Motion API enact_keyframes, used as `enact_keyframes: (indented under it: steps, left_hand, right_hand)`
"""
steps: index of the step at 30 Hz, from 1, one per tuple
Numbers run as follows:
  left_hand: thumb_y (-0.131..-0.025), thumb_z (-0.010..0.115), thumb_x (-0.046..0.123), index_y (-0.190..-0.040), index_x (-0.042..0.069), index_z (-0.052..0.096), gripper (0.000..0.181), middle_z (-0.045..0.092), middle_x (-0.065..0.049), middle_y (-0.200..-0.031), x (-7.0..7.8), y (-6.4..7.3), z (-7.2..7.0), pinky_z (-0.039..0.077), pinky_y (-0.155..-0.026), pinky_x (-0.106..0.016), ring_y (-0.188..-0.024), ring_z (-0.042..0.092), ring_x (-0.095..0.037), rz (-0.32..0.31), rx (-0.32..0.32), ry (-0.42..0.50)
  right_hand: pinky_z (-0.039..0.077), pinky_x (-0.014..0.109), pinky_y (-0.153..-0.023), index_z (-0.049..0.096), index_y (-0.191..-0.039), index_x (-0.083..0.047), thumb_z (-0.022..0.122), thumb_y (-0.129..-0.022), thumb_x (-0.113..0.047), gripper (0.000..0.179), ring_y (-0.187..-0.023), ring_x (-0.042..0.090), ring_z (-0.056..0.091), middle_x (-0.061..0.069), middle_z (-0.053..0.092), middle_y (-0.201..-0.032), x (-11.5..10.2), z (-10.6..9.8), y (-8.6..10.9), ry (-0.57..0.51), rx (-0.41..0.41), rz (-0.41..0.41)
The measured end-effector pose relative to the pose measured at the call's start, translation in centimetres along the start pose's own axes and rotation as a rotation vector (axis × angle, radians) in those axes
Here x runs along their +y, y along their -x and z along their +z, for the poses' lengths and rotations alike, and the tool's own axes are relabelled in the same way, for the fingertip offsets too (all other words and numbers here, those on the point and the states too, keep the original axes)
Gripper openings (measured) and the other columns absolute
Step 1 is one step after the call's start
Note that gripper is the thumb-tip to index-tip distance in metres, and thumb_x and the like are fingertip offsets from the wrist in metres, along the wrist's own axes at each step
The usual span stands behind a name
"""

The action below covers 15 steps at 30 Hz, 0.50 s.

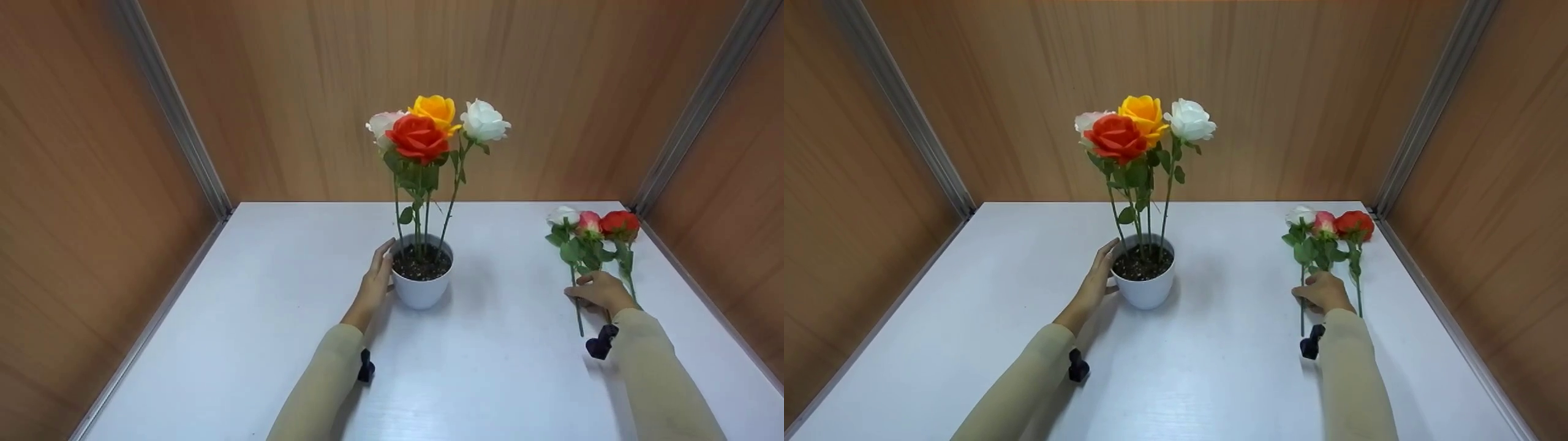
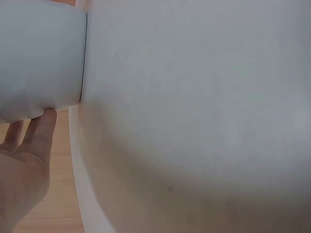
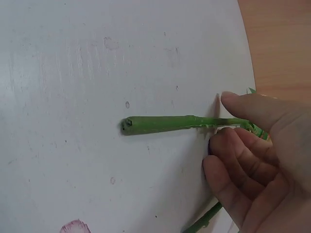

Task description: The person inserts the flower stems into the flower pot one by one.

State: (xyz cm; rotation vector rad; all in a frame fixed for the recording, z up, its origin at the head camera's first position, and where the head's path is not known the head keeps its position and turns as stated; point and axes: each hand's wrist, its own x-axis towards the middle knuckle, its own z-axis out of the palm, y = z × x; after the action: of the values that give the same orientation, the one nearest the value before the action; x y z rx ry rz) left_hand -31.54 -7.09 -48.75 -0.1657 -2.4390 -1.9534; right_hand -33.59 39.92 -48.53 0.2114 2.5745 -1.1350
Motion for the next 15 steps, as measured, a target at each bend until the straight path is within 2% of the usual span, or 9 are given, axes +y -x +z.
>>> enact_keyframes:
  steps: [4, 5, 8, 15]
  left_hand:
    - [-0.106, 0.024, 0.058, -0.157, 0.035, 0.026, 0.056, 0.033, -0.008, -0.161, 0.0, 0.1, 0.0, 0.043, -0.105, -0.060, -0.142, 0.036, -0.039, 0.001, -0.001, -0.004]
    - [-0.107, 0.024, 0.056, -0.158, 0.033, 0.026, 0.055, 0.033, -0.009, -0.161, 0.5, 0.4, -0.1, 0.042, -0.106, -0.061, -0.142, 0.036, -0.040, -0.002, -0.006, -0.001]
    - [-0.108, 0.025, 0.053, -0.158, 0.032, 0.026, 0.054, 0.033, -0.011, -0.160, 0.4, 0.4, 0.0, 0.042, -0.105, -0.062, -0.142, 0.036, -0.040, 0.010, -0.003, 0.008]
    - [-0.109, 0.026, 0.051, -0.157, 0.032, 0.028, 0.052, 0.035, -0.012, -0.159, 0.0, 0.1, 0.1, 0.043, -0.104, -0.061, -0.141, 0.038, -0.041, 0.018, 0.009, 0.014]
  right_hand:
    - [0.059, 0.029, -0.074, 0.043, -0.138, 0.011, 0.074, -0.092, -0.025, 0.066, -0.082, 0.017, 0.065, 0.010, 0.068, -0.096, 0.1, 0.1, -0.2, -0.083, -0.050, 0.000]
    - [0.059, 0.029, -0.074, 0.044, -0.137, 0.012, 0.074, -0.092, -0.021, 0.063, -0.081, 0.016, 0.066, 0.010, 0.068, -0.096, 0.0, 0.1, -0.3, -0.096, -0.061, -0.005]
    - [0.060, 0.028, -0.073, 0.047, -0.133, 0.015, 0.071, -0.093, -0.015, 0.055, -0.079, 0.015, 0.065, 0.009, 0.068, -0.093, -0.3, 0.3, -0.1, -0.124, -0.089, -0.019]
    - [0.060, 0.027, -0.072, 0.049, -0.129, 0.018, 0.069, -0.095, -0.014, 0.051, -0.079, 0.013, 0.067, 0.008, 0.070, -0.089, -1.2, 1.1, 0.4, -0.173, -0.124, -0.071]
